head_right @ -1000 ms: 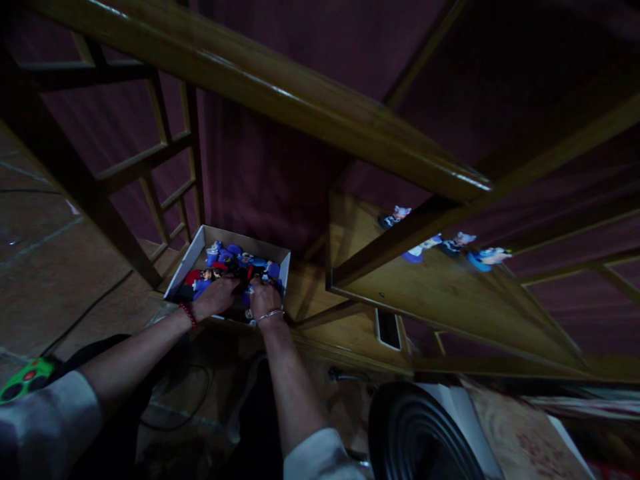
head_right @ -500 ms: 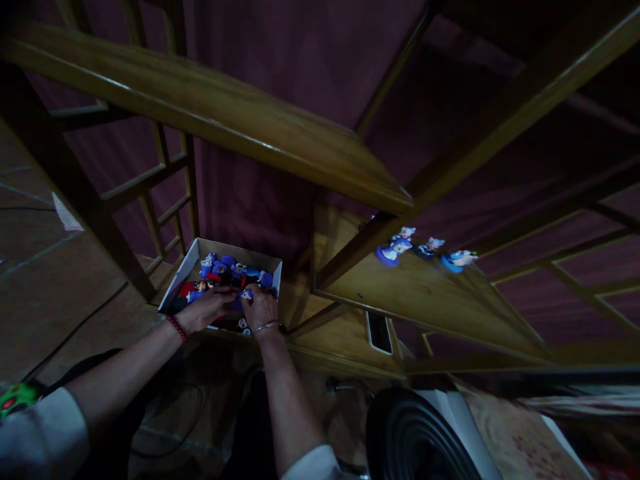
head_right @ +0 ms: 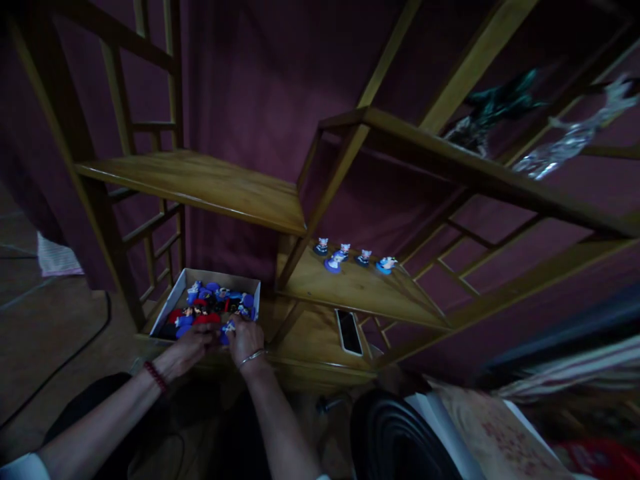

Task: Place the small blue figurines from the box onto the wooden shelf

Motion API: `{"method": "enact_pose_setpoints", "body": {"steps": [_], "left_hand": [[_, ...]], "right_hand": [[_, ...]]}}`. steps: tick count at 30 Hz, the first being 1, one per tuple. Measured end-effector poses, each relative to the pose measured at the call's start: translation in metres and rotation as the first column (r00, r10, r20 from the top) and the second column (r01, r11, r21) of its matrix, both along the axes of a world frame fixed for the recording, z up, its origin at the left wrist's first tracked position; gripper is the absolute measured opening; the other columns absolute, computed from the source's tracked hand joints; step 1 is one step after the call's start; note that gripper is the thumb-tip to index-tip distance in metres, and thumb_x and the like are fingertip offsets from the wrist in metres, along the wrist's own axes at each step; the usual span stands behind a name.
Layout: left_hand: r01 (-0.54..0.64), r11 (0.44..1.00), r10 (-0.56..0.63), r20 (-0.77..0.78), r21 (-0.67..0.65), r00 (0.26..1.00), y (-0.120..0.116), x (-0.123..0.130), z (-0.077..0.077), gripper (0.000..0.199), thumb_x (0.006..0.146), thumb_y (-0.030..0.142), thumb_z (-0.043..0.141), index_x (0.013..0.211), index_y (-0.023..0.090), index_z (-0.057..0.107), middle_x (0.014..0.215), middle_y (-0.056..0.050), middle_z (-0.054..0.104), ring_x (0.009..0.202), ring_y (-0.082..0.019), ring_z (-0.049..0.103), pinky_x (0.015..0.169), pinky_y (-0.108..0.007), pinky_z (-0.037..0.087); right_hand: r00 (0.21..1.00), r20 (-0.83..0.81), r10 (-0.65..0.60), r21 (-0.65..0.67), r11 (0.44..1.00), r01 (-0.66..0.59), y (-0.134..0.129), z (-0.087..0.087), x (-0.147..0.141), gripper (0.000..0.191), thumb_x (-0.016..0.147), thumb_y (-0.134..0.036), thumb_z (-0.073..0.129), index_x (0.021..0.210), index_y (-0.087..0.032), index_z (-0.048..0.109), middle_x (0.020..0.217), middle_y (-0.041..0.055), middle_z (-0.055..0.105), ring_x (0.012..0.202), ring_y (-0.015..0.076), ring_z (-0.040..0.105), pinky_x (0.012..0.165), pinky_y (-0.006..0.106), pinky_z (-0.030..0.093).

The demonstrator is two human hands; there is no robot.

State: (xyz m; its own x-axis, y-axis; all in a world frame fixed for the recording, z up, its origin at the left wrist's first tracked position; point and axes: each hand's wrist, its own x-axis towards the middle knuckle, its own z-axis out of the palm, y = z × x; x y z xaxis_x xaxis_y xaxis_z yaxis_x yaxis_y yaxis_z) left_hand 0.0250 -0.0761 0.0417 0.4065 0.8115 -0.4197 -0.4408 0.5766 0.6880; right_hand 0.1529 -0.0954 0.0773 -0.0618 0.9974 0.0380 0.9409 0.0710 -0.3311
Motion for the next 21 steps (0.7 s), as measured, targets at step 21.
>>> {"method": "enact_pose_setpoints", "body": {"steps": [21], "left_hand": [[0.147, 0.969, -0.155, 0.021, 0.199, 0.988, -0.072, 0.019, 0.105, 0.022, 0.061, -0.008, 0.050, 0.068, 0.010, 0.061, 0.056, 0.000, 0.055, 0.059, -0.010, 0.056, 0.077, -0.035, 0.049]], "right_hand": [[0.984, 0.017, 0.177, 0.145, 0.973, -0.177, -0.083, 0.110, 0.033, 0.030, 0.077, -0.017, 0.050, 0.106, -0.024, 0.054, 0.101, 0.0024, 0.061, 0.093, 0.0145, 0.056, 0.081, 0.024, 0.041]]}}
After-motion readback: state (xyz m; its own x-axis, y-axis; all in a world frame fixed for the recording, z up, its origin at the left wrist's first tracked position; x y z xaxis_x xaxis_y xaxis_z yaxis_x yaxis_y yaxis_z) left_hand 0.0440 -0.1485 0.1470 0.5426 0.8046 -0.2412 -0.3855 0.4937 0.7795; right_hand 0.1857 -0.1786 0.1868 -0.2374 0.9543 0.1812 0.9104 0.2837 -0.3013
